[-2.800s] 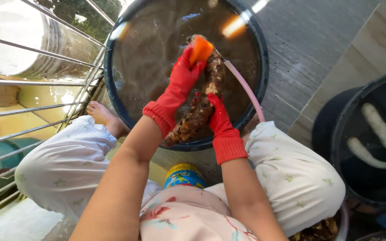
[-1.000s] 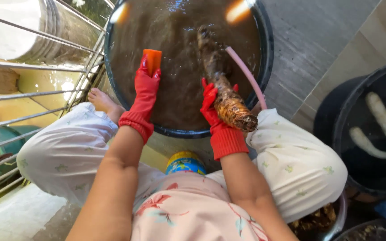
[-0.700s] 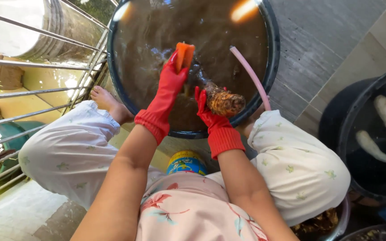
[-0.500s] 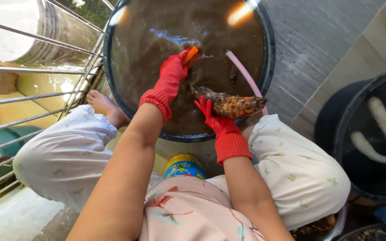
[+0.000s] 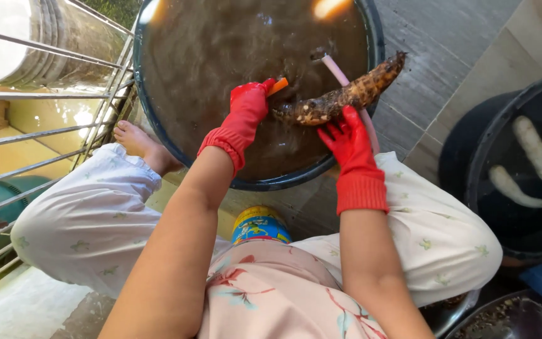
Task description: A person wearing red gloves uses a small orange scrubber to clean mud off a large root vegetable in a basin of water.
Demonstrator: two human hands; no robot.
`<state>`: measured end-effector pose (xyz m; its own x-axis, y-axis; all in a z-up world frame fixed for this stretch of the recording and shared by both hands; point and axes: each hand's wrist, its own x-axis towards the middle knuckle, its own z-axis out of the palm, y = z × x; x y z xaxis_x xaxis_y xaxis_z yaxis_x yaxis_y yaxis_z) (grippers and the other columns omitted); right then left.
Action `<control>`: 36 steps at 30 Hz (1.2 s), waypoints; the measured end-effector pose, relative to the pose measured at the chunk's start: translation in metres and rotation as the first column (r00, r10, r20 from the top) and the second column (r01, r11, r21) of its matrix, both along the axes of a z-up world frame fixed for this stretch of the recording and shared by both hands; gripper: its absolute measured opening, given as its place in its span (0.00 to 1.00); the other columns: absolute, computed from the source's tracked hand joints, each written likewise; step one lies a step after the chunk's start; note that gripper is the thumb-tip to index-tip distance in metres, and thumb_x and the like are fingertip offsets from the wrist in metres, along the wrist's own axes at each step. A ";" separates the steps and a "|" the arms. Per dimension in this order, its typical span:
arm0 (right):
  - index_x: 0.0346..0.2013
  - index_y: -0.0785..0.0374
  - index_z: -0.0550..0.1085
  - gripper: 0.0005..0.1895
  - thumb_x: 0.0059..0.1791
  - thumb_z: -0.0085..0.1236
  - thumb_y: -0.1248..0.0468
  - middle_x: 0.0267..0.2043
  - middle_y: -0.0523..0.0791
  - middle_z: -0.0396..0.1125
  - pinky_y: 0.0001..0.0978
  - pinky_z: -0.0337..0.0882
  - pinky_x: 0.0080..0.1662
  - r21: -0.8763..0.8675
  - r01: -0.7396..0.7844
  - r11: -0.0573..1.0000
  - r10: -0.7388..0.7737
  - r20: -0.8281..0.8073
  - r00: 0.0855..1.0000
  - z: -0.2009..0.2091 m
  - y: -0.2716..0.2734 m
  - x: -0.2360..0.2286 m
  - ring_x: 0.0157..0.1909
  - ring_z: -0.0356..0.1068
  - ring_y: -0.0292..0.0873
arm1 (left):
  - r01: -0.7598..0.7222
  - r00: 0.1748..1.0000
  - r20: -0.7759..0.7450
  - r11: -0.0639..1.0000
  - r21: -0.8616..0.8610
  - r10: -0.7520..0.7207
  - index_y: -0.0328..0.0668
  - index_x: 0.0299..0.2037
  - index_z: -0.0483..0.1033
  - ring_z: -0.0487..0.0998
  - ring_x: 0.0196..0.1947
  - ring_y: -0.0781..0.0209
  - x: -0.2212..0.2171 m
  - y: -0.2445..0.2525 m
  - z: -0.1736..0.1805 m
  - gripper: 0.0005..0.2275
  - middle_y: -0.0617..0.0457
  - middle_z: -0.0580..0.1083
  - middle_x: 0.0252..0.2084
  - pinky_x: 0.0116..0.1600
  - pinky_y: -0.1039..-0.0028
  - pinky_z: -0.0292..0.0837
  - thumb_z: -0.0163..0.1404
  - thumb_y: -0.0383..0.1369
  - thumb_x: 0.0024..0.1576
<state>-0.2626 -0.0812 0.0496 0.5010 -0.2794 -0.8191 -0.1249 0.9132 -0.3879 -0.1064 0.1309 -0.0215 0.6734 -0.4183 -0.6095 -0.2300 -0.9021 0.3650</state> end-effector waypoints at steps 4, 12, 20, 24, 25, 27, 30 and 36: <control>0.75 0.48 0.49 0.62 0.39 0.81 0.43 0.69 0.55 0.56 0.73 0.59 0.68 -0.339 -0.032 0.940 0.000 -0.094 0.996 -0.006 -0.030 0.033 0.68 0.62 0.64 | -0.265 0.959 -0.117 0.963 -0.044 0.259 0.62 0.66 0.70 0.77 0.59 0.48 -0.013 -0.004 0.041 0.27 0.47 0.77 0.56 0.67 0.54 0.70 0.31 0.60 0.66; 0.65 0.40 0.65 0.55 0.32 0.90 0.39 0.64 0.45 0.66 0.58 0.83 0.50 -0.610 -0.422 0.670 0.117 -0.475 0.872 -0.058 -0.046 0.055 0.61 0.72 0.52 | -0.123 0.983 0.128 0.990 -0.065 0.130 0.83 0.71 0.57 0.81 0.51 0.48 -0.044 0.020 -0.029 0.25 0.50 0.79 0.49 0.60 0.60 0.79 0.44 0.42 0.63; 0.72 0.57 0.59 0.56 0.39 0.89 0.54 0.71 0.51 0.60 0.51 0.60 0.72 -0.842 -0.302 0.446 0.272 -0.194 0.943 0.017 0.026 0.031 0.74 0.57 0.51 | -0.670 0.737 -0.225 0.647 -0.364 0.637 0.55 0.72 0.61 0.76 0.60 0.35 -0.072 0.001 -0.055 0.26 0.33 0.76 0.57 0.66 0.55 0.73 0.47 0.38 0.61; 0.69 0.62 0.65 0.46 0.41 0.83 0.69 0.66 0.51 0.63 0.45 0.59 0.71 -0.877 -0.174 0.447 0.304 -0.034 0.952 0.029 0.047 0.014 0.71 0.58 0.47 | -0.829 0.554 -0.581 0.329 -0.452 0.596 0.50 0.69 0.65 0.81 0.53 0.40 -0.085 -0.021 -0.041 0.27 0.35 0.77 0.53 0.55 0.58 0.80 0.55 0.37 0.58; 0.69 0.62 0.65 0.46 0.41 0.83 0.69 0.66 0.51 0.63 0.45 0.59 0.71 -0.879 -0.176 0.443 0.306 -0.036 0.951 0.026 0.048 0.009 0.71 0.58 0.47 | -0.830 0.552 -0.584 0.326 -0.453 0.595 0.50 0.69 0.65 0.81 0.53 0.40 -0.089 -0.022 -0.063 0.27 0.35 0.77 0.53 0.55 0.58 0.80 0.55 0.37 0.58; 0.68 0.59 0.67 0.44 0.41 0.82 0.71 0.65 0.52 0.64 0.46 0.61 0.70 -0.870 -0.084 0.486 0.315 0.085 0.945 0.018 0.050 0.004 0.70 0.61 0.51 | -0.892 0.450 -0.684 0.250 -0.377 0.574 0.62 0.65 0.70 0.86 0.36 0.49 -0.091 -0.025 -0.108 0.25 0.46 0.81 0.41 0.41 0.63 0.85 0.61 0.43 0.57; 0.68 0.56 0.67 0.41 0.44 0.78 0.76 0.66 0.45 0.66 0.38 0.63 0.70 -0.871 -0.112 0.478 0.394 0.098 0.914 0.003 0.036 -0.002 0.69 0.62 0.42 | -0.811 0.586 -0.672 0.315 -0.493 0.454 0.61 0.54 0.79 0.80 0.18 0.57 -0.088 -0.022 -0.003 0.21 0.48 0.77 0.23 0.27 0.72 0.80 0.68 0.44 0.50; 0.65 0.53 0.70 0.43 0.39 0.83 0.70 0.61 0.43 0.70 0.32 0.68 0.66 -0.862 -0.222 0.455 0.386 -0.034 0.922 0.034 0.047 0.005 0.64 0.68 0.38 | -0.743 0.663 -0.548 0.543 -0.392 0.511 0.57 0.66 0.69 0.82 0.54 0.52 -0.065 -0.003 0.030 0.25 0.47 0.79 0.55 0.63 0.64 0.76 0.61 0.40 0.59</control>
<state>-0.2580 -0.0340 0.0840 0.7838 -0.5912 -0.1901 -0.1949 0.0564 -0.9792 -0.1712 0.1274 0.0081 0.6977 -0.2896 -0.6553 0.5531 -0.3637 0.7496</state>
